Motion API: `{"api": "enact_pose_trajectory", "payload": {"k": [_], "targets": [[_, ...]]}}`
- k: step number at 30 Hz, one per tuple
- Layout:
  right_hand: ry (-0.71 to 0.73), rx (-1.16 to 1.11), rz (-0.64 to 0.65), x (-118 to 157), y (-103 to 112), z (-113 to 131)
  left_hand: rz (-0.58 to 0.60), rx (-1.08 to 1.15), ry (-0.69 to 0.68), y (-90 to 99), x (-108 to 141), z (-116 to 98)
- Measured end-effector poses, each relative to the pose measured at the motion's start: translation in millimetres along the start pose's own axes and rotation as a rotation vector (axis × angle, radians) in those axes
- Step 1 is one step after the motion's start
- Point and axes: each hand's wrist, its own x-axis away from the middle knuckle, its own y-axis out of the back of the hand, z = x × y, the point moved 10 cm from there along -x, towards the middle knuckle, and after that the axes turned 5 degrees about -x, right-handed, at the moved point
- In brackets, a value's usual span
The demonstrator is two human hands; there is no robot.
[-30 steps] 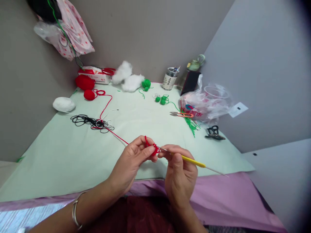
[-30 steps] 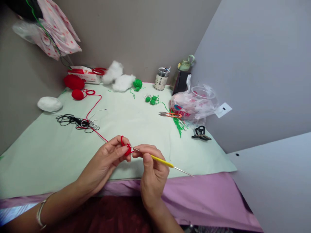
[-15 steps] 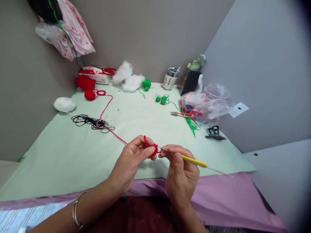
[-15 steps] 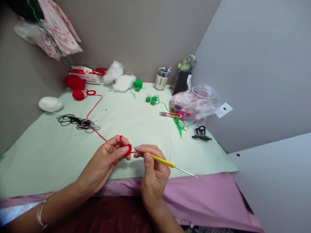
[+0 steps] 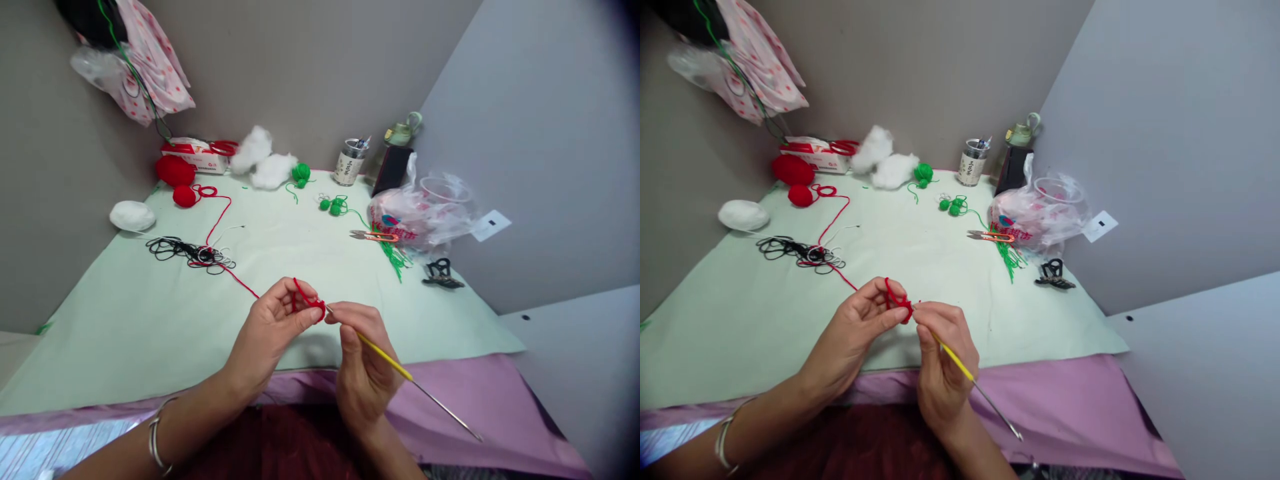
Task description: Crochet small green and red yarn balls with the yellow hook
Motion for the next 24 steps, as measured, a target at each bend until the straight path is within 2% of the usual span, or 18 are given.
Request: {"api": "enact_pose_trajectory", "payload": {"k": [5,7,9,11,13,15,16,18,20,22,24], "targets": [[-0.150,-0.222,-0.129,-2.9,6.2,-23.3,0.069,0.050,0.066,-6.8,2.1,3.6],[-0.235,-0.326,-0.131,-4.4,4.4,-33.7,0.082,0.068,0.076,-8.1,2.2,2.8],[-0.268,-0.326,-0.092,-4.6,2.7,-37.1,0.098,0.071,0.088,-9.8,2.6,3.1],[-0.170,-0.139,-0.010,-4.2,1.7,-27.1,0.096,0.066,0.105,-9.8,3.3,4.9],[0.054,0.147,0.077,0.1,-3.0,-6.5,0.094,0.090,0.130,-9.8,4.1,8.2],[0.249,0.336,0.094,6.8,-6.3,9.9,0.114,0.166,0.196,-11.7,4.8,15.0],[0.284,0.358,0.082,7.7,-5.3,13.0,0.136,0.216,0.248,-13.7,5.3,19.3],[0.209,0.271,0.036,1.4,2.9,7.7,0.153,0.308,0.352,-14.8,5.7,26.4],[0.029,0.070,-0.028,-9.2,14.0,-7.0,0.140,0.344,0.401,-12.1,4.5,27.7],[-0.140,-0.166,-0.085,-16.5,19.9,-21.9,0.120,0.318,0.374,-8.6,2.1,23.7],[-0.244,-0.318,-0.082,-19.5,15.9,-30.7,0.117,0.252,0.302,-8.5,0.7,17.5]]}}
